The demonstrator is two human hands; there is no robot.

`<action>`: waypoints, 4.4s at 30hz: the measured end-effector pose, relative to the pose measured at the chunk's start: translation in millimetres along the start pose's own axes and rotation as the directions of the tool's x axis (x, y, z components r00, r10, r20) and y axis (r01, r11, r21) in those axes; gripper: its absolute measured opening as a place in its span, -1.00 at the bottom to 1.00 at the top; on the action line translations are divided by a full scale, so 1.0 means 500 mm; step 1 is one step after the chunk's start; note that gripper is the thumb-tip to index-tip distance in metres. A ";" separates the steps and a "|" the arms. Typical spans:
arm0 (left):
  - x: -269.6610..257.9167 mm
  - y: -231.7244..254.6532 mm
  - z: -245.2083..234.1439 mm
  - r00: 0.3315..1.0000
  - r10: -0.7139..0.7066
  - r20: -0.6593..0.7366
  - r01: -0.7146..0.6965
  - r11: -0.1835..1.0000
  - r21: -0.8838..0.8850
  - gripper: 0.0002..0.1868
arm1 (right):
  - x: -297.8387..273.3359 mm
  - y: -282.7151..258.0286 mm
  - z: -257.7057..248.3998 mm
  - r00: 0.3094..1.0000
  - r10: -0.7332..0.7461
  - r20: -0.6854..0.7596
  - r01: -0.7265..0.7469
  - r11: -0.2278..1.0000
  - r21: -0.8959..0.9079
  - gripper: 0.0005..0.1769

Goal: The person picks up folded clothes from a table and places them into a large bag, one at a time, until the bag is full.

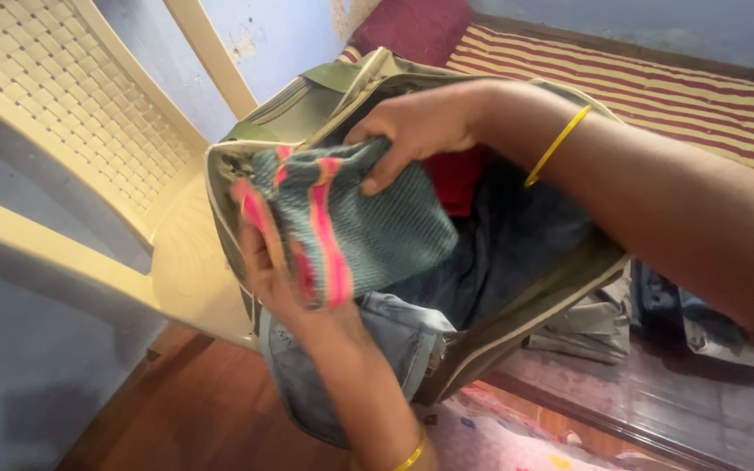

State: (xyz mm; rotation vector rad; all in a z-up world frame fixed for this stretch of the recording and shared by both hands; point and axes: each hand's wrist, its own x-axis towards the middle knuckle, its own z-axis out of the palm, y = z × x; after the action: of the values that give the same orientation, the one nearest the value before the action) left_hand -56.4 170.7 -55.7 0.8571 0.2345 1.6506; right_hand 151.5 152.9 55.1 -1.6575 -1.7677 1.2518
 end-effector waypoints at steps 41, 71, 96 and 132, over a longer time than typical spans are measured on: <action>0.039 0.020 -0.067 0.983 0.162 0.087 -0.121 0.214 0.969 -0.28 | -0.047 0.135 -0.188 0.510 -0.061 -0.858 -0.819 0.271 -0.506 -0.12; -0.049 -0.076 0.108 0.950 0.120 0.289 -0.313 0.336 0.888 -0.39 | -0.462 0.334 -0.332 0.269 0.691 -0.671 -0.955 0.282 -0.093 -0.43; -0.400 0.121 0.361 0.385 0.205 0.900 -0.684 0.718 0.129 -0.60 | -0.624 0.493 0.472 0.242 -0.025 -0.970 -0.508 0.848 -0.149 -0.41; -0.445 0.050 0.409 0.575 -0.169 0.800 -0.360 0.827 0.432 -0.66 | -0.698 0.590 0.479 -0.073 0.515 -0.854 0.282 0.832 0.478 -0.45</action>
State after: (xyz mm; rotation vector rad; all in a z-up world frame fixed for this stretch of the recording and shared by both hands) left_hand 62.1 -99.6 13.7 2.0540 -0.0057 1.0939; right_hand 201.7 -285.6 -212.2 -1.5523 -0.1489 0.0912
